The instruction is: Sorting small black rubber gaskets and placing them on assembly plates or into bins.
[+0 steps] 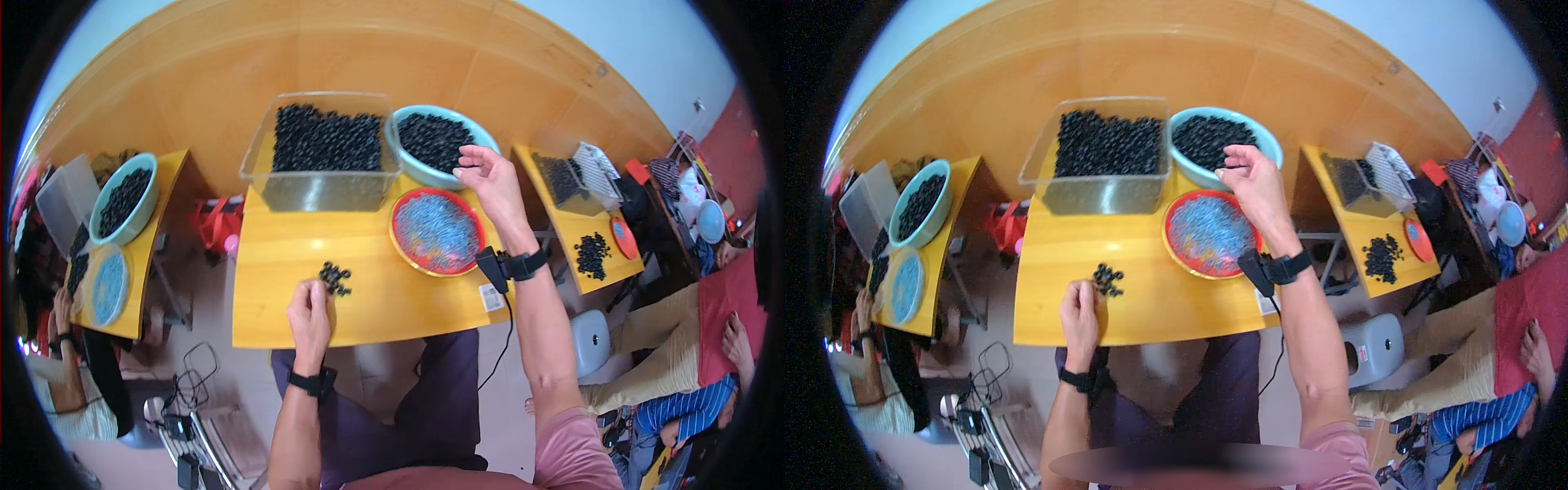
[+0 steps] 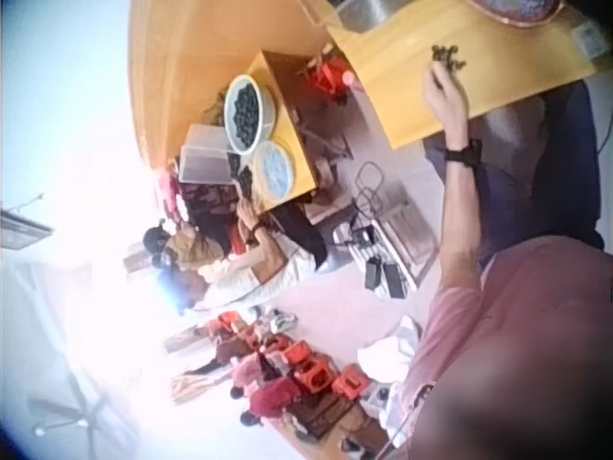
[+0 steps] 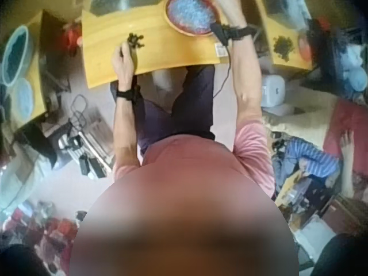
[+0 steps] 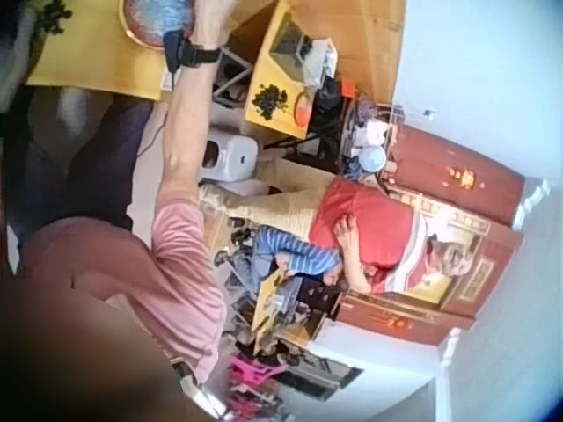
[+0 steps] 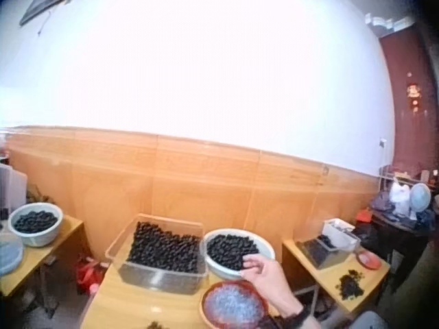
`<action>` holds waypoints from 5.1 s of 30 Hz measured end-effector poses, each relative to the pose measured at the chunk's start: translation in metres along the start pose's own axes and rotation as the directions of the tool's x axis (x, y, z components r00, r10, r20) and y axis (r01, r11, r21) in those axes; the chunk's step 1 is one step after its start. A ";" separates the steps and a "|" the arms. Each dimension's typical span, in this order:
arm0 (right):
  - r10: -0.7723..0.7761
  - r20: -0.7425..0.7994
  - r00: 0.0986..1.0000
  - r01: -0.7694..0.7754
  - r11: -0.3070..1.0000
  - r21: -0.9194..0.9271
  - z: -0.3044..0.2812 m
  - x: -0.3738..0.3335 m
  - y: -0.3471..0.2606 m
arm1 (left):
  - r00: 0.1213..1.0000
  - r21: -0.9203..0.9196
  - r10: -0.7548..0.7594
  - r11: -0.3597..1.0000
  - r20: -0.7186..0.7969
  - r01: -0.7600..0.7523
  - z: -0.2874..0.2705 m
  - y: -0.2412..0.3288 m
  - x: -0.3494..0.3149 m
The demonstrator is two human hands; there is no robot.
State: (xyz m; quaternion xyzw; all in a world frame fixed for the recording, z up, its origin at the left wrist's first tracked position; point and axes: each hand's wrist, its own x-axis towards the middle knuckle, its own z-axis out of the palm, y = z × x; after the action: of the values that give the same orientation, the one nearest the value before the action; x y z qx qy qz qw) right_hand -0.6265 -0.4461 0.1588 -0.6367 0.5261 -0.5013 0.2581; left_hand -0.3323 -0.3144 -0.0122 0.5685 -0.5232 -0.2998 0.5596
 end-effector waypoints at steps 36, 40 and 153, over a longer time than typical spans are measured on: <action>0.062 0.462 0.885 -0.008 0.993 -0.117 0.090 -0.119 0.032 | 0.955 -0.005 0.058 0.998 0.290 -0.059 0.002 0.006 -0.004; 0.128 0.289 0.949 0.017 0.892 -0.451 0.041 -0.070 0.050 | 0.951 0.003 0.027 1.000 0.308 -0.029 0.004 0.014 -0.003; -0.070 0.360 0.930 0.117 0.987 -0.112 0.128 -0.156 0.026 | 0.973 0.083 -0.007 0.996 0.230 -0.012 0.005 0.014 -0.007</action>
State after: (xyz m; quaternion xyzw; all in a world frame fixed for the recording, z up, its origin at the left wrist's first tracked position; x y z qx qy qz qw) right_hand -0.5121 -0.3349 0.0330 -0.7566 0.4716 -0.3542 0.2821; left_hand -0.3421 -0.3066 -0.0020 0.5522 -0.5974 -0.3409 0.4712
